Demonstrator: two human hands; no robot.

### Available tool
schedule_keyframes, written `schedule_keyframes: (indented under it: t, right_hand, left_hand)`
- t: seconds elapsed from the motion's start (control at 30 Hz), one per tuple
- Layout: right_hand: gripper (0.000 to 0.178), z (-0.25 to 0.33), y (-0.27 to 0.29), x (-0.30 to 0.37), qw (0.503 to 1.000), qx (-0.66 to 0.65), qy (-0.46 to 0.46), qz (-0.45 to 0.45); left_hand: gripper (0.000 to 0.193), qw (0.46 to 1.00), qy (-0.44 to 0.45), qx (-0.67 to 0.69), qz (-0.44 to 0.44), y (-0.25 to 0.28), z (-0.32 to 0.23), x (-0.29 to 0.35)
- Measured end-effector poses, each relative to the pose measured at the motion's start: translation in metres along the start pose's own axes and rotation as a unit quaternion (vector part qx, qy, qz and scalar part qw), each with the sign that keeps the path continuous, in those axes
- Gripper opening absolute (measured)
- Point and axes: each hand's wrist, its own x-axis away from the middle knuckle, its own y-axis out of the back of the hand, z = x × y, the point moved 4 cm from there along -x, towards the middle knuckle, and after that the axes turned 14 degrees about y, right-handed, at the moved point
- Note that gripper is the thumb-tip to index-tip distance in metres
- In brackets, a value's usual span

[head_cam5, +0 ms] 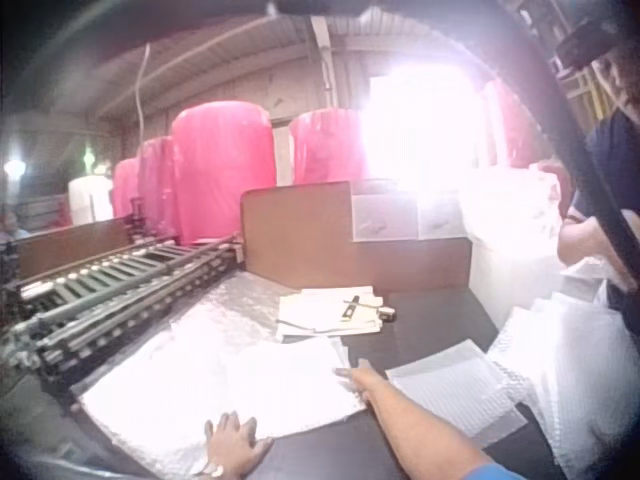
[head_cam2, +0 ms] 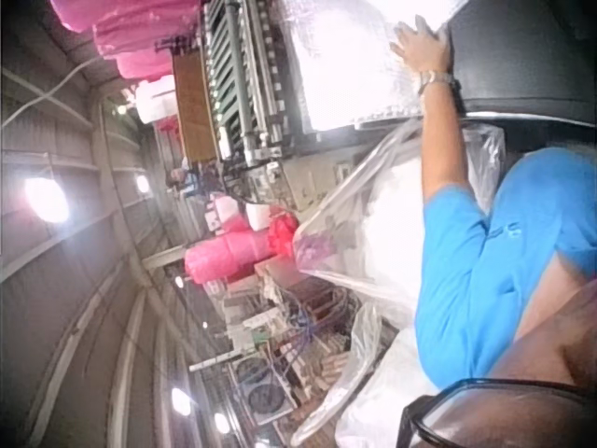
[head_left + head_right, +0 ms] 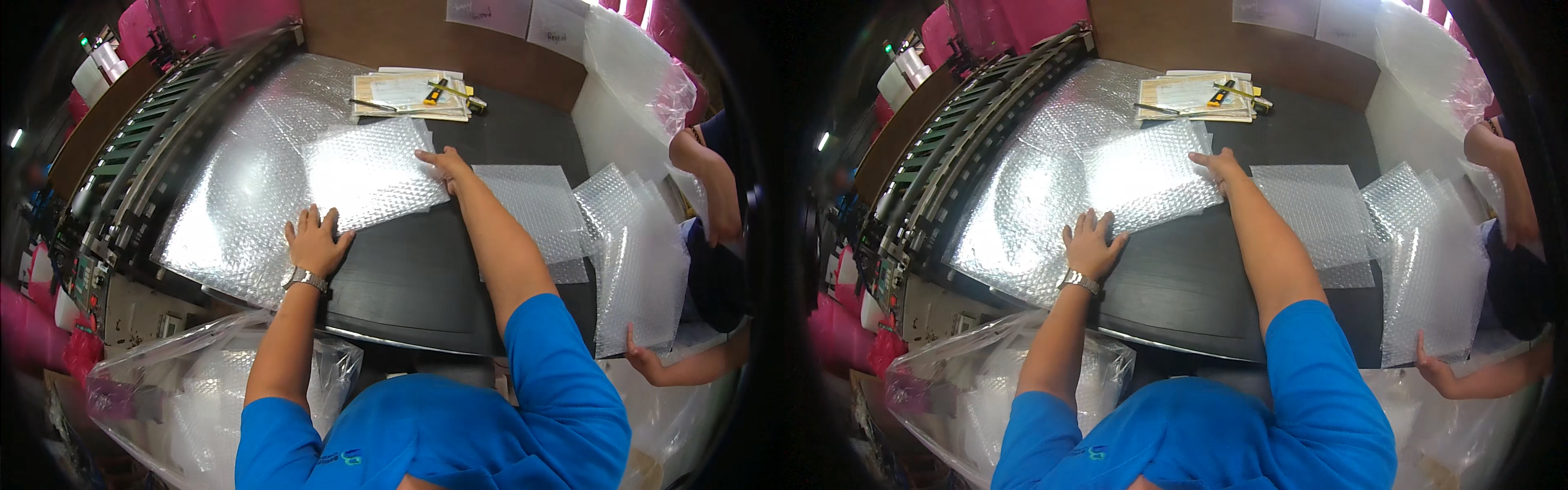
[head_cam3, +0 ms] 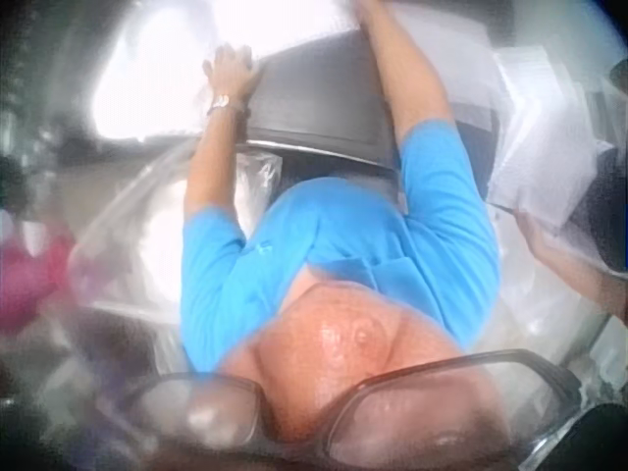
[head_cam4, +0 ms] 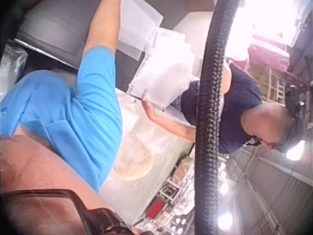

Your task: The person repeatedly picks up stacks of bubble wrap sheets from a table and places them into a large plastic bag. The person handles the bubble wrap by hand, organizing the sheets into neat piles before transferring them. Another person is visible in the background working with similar materials.

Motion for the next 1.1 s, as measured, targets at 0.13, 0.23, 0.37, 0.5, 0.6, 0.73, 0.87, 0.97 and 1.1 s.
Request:
schedule_keyframes:
  t: [0.13, 0.23, 0.37, 0.5, 0.6, 0.73, 0.87, 0.97, 1.1]
  right_hand:
    - [0.056, -0.027, -0.021, -0.009, 0.988, -0.096, -0.003, 0.124]
    - [0.039, -0.036, -0.026, 0.005, 0.975, -0.164, 0.015, 0.147]
    - [0.044, -0.019, -0.016, 0.051, 0.971, -0.227, 0.030, 0.066]
    - [0.046, -0.045, -0.005, 0.044, 0.932, -0.359, 0.025, 0.044]
    - [0.044, -0.053, -0.008, 0.038, 0.929, -0.362, 0.048, 0.056]
    - [0.046, -0.049, -0.010, 0.040, 0.914, -0.396, 0.053, 0.070]
    - [0.049, -0.040, -0.010, 0.045, 0.916, -0.389, 0.062, 0.074]
    - [0.051, -0.036, -0.011, 0.050, 0.930, -0.356, 0.063, 0.065]
    - [0.054, -0.036, -0.004, 0.049, 0.942, -0.332, 0.043, 0.029]
  left_hand:
    - [0.058, 0.998, -0.010, 0.021, -0.053, -0.001, 0.001, 0.001]
    - [0.058, 0.994, -0.018, 0.058, -0.091, -0.004, 0.004, -0.001]
    - [0.055, 0.969, -0.015, 0.180, -0.169, -0.001, 0.017, 0.001]
    - [0.044, 0.940, -0.023, 0.241, -0.239, 0.005, 0.017, 0.007]
    - [0.041, 0.912, -0.058, 0.247, -0.321, 0.013, 0.018, 0.016]
    - [0.048, 0.911, -0.058, 0.191, -0.361, 0.035, 0.019, -0.001]
    - [0.060, 0.967, 0.007, 0.075, -0.242, 0.032, 0.028, -0.046]
    - [0.062, 0.998, 0.029, -0.035, 0.034, -0.009, 0.022, -0.056]
    - [0.050, 0.997, -0.074, 0.026, 0.023, -0.019, -0.019, -0.020]
